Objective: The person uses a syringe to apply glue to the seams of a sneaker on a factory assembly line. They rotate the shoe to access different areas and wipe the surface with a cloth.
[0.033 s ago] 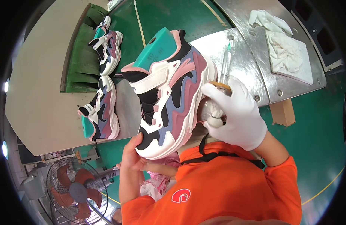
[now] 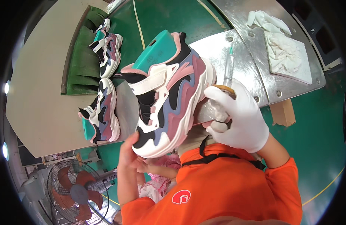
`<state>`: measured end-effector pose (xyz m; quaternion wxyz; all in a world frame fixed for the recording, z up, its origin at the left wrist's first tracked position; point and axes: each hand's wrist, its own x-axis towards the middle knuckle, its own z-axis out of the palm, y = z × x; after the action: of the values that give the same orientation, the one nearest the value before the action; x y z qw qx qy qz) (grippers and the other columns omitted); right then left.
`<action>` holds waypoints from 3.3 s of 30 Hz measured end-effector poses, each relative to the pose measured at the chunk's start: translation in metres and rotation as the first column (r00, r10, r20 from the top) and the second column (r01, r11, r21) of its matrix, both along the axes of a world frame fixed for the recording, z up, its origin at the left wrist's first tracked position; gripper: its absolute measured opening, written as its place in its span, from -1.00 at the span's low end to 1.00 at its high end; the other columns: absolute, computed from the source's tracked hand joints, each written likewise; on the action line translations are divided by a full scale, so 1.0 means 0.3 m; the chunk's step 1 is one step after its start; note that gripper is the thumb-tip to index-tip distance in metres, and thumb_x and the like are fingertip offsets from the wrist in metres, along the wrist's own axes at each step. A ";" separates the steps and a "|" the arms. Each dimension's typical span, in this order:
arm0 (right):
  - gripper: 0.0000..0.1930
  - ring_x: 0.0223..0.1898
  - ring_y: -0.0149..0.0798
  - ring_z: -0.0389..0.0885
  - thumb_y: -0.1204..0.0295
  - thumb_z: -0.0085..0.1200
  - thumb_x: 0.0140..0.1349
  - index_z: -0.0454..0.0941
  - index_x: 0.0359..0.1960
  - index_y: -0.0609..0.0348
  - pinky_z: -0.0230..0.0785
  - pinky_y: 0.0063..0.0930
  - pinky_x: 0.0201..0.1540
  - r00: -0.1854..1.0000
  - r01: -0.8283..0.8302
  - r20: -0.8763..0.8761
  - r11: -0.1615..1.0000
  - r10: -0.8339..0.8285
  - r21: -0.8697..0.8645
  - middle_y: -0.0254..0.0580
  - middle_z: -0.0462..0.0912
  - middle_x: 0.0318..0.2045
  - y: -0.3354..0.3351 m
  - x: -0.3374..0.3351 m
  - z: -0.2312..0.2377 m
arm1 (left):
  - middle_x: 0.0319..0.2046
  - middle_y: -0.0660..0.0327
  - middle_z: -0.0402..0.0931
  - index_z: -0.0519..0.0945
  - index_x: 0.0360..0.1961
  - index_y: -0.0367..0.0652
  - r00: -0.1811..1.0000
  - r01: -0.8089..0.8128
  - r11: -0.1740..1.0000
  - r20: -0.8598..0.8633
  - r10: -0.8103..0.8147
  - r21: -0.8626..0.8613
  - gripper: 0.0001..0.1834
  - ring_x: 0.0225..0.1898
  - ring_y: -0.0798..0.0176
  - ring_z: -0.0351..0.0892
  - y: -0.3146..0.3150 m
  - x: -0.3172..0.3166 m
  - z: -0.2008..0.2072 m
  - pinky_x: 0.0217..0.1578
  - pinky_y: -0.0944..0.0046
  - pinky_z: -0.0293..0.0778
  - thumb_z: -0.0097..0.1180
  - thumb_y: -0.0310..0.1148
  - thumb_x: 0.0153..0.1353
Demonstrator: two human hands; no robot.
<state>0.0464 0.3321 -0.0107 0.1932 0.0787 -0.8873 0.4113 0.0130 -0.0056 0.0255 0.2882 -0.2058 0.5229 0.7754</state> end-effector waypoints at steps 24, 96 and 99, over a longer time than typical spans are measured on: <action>-0.16 0.00 0.11 0.49 0.24 0.49 -0.33 0.43 0.10 0.22 0.37 -0.24 0.09 0.991 -0.072 0.107 0.997 0.074 -0.024 0.08 0.43 0.05 0.156 -0.183 -0.045 | -0.14 0.09 0.55 0.31 0.12 -0.34 0.501 0.141 0.782 -0.637 -0.585 -0.607 -0.02 -0.14 0.24 0.61 0.304 -0.460 0.072 -0.10 0.27 0.55 0.55 -0.04 -0.26; -0.45 -0.04 0.14 0.46 0.44 0.27 -0.20 0.53 -0.02 -0.03 0.37 -0.14 0.03 0.969 0.213 0.111 0.975 -0.220 0.071 0.09 0.41 -0.05 0.054 0.030 0.046 | -0.16 0.14 0.57 0.41 0.07 -0.30 0.676 -0.029 0.894 -0.668 -0.311 -0.447 -0.39 -0.21 0.37 0.56 0.544 -0.236 0.095 -0.21 0.39 0.48 0.41 -0.27 0.07; -0.45 0.00 0.13 0.47 0.42 0.32 -0.21 0.54 -0.04 -0.02 0.36 -0.17 0.07 0.973 0.230 0.020 0.973 -0.230 -0.012 0.09 0.41 0.01 0.096 0.064 0.066 | -0.19 0.17 0.56 0.42 0.05 -0.31 0.692 0.005 0.915 -0.659 -0.295 -0.404 -0.41 -0.22 0.38 0.56 0.552 -0.240 0.114 -0.22 0.39 0.48 0.41 -0.28 0.07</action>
<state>0.0657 0.3608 0.0092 0.2317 -0.0297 -0.8892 0.3934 -0.0589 0.1601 0.0596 0.0845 0.1009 0.7450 0.6540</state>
